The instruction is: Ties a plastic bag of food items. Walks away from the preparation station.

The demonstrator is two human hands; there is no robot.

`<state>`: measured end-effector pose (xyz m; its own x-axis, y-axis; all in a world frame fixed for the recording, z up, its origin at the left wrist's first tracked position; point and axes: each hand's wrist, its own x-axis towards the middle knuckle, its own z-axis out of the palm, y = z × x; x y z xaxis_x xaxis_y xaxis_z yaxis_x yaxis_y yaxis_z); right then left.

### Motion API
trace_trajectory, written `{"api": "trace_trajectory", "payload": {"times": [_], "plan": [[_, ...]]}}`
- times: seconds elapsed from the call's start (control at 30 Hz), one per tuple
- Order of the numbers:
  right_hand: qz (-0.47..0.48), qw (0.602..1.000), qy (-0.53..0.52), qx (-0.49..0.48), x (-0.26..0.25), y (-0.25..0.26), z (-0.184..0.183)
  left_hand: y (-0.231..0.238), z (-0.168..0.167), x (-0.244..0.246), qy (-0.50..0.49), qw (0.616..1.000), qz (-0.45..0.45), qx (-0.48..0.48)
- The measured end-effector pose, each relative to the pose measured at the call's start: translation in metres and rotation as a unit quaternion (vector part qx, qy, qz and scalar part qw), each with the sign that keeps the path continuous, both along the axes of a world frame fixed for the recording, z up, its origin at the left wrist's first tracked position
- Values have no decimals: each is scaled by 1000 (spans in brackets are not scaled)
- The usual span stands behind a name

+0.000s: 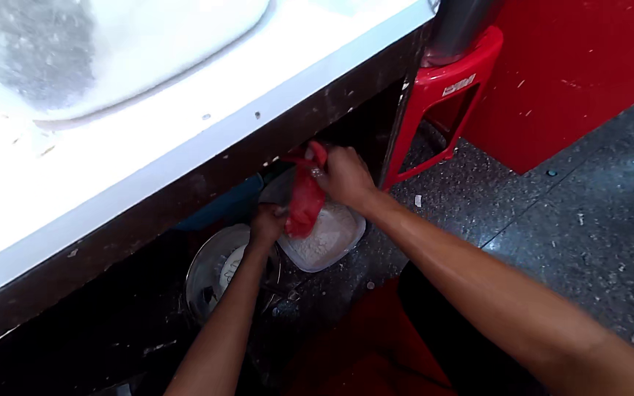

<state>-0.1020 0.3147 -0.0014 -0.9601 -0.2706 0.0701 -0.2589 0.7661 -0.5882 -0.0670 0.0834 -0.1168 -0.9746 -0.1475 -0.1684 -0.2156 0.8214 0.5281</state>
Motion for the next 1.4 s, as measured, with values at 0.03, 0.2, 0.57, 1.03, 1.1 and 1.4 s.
{"api": "trace_trajectory", "payload": {"times": [0.03,0.2,0.57,1.03,1.1,1.4], "plan": [[-2,1000,-6,4,-3,1,3,3,3,0,-17,1000,-4,18],[-1,988,-94,-125,-14,-6,-3,26,30,21,-9,973,-89,215],[55,923,12,-381,22,-11,21,39,13,-15,106,985,78,108],[42,994,59,-79,35,25,-71,38,14,-4,8,935,174,309],[3,993,-38,-116,27,25,-89,43,19,-5,10,856,221,467],[15,853,-423,-306,35,-19,-118,41,23,27,-171,830,84,524]]}}
